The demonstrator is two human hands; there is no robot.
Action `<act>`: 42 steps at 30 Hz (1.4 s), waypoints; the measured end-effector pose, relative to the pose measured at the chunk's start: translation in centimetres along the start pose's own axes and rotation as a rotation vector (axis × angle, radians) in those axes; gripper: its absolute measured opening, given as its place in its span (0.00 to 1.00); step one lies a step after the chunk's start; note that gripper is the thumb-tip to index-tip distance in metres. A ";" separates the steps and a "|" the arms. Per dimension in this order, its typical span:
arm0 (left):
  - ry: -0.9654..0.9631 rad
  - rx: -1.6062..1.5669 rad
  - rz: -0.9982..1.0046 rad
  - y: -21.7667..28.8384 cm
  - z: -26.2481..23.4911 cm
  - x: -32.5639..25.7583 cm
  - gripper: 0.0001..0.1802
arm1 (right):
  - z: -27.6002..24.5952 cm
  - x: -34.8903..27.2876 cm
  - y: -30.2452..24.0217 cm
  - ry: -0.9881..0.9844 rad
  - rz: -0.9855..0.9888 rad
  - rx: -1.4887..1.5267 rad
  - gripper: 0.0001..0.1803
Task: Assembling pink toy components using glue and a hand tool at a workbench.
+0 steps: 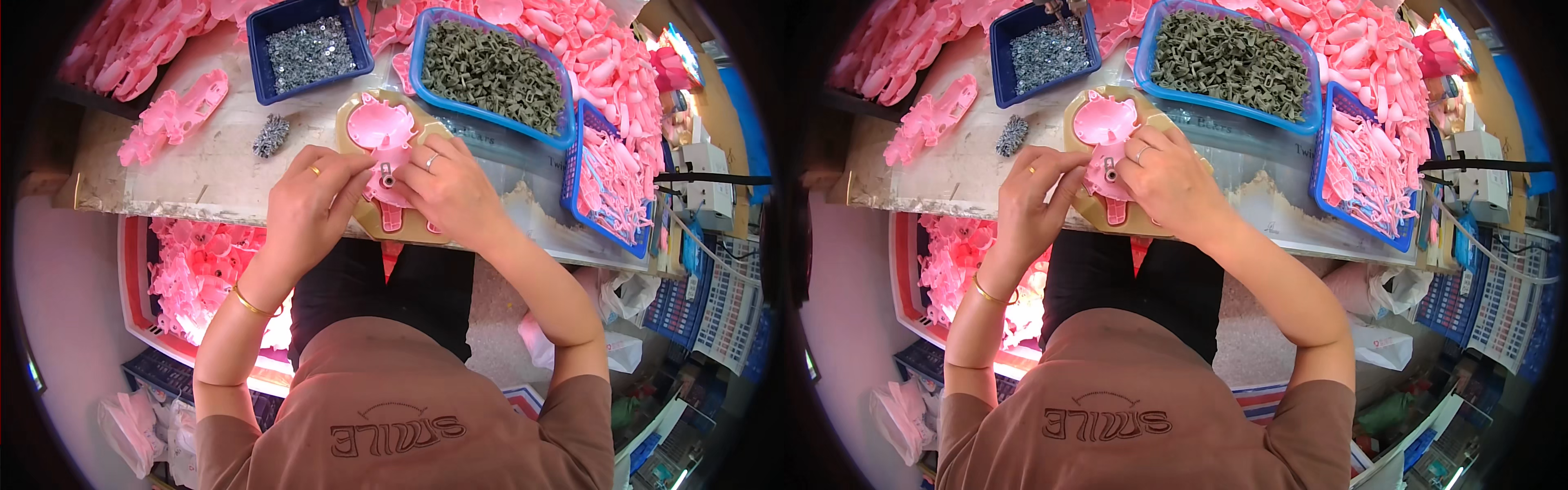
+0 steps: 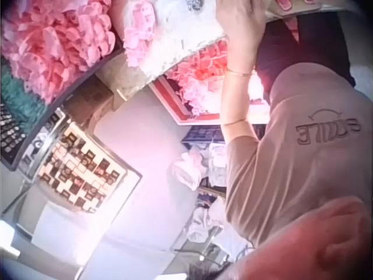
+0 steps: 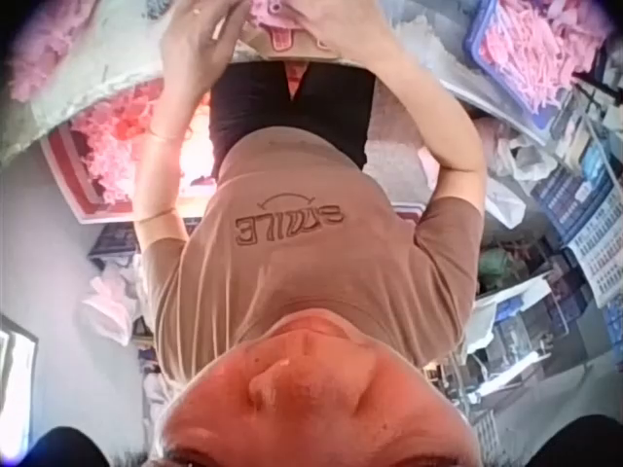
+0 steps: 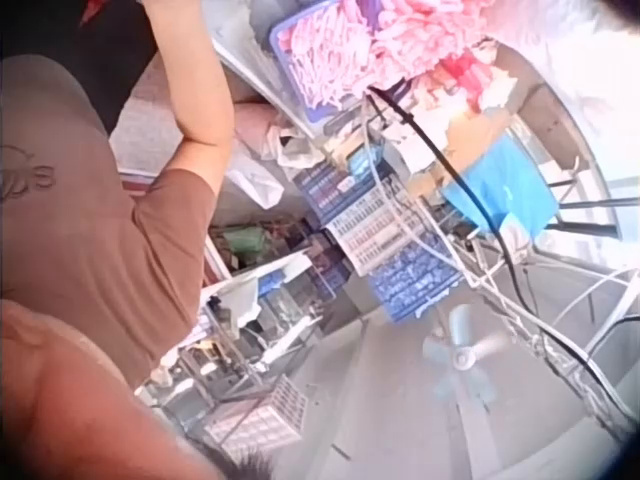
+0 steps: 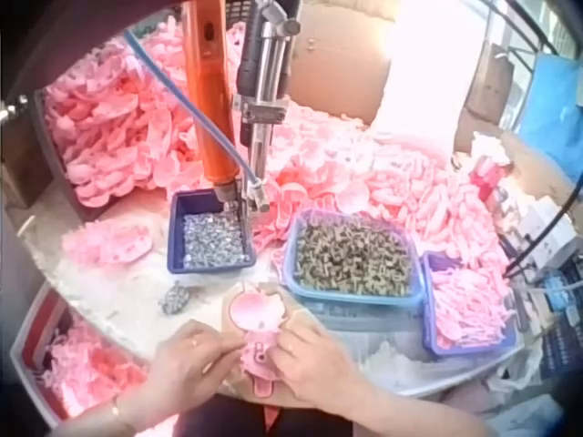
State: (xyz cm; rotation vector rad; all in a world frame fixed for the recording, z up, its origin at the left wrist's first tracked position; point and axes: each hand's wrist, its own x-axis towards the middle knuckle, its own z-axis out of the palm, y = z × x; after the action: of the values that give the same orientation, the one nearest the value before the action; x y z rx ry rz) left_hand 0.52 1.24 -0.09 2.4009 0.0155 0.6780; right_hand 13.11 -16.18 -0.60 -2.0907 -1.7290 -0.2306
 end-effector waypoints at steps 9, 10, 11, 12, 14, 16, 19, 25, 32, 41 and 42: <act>-0.163 0.095 0.211 -0.1 0.2 -0.2 0.15 | -0.2 0.4 0.4 -0.093 -0.061 -0.025 0.09; -0.227 0.136 0.237 0.1 0.3 -0.4 0.18 | -0.2 0.3 0.4 -0.092 -0.060 -0.025 0.09; -0.261 0.132 0.212 0.0 0.7 -0.6 0.20 | -0.3 0.2 0.5 -0.094 -0.046 -0.033 0.08; -0.261 0.131 0.214 -0.1 0.7 -0.6 0.20 | -0.5 0.1 0.6 -0.097 -0.031 -0.041 0.08; -0.289 0.212 0.274 -0.2 0.5 -0.5 0.17 | -1.7 -0.3 0.2 -0.047 0.042 -0.043 0.09; -0.285 0.216 0.271 0.0 0.3 -0.5 0.17 | -2.7 -1.0 0.4 0.001 0.116 -0.047 0.09; -0.288 0.215 0.250 0.1 0.6 -0.6 0.16 | -3.1 -2.4 1.0 -0.078 0.277 0.065 0.09; -0.297 0.209 0.222 0.2 0.9 -0.7 0.16 | -2.5 -2.4 0.9 -0.005 0.205 -0.014 0.08; -0.284 0.211 0.211 0.1 1.2 -0.9 0.17 | -2.2 -2.7 0.4 0.035 0.253 -0.059 0.05; -0.284 0.170 0.186 0.2 1.2 -0.8 0.19 | -3.6 2.3 -1.1 0.152 0.207 0.328 0.12; -0.299 0.161 0.178 0.3 1.3 -0.9 0.19 | -3.5 4.2 -2.0 0.292 0.188 0.378 0.13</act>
State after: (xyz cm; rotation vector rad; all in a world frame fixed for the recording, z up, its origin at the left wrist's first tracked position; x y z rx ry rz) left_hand 0.31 0.13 -1.20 2.6593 -0.2818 0.4019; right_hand 12.51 -13.57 4.61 -1.8225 -1.2832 -0.1323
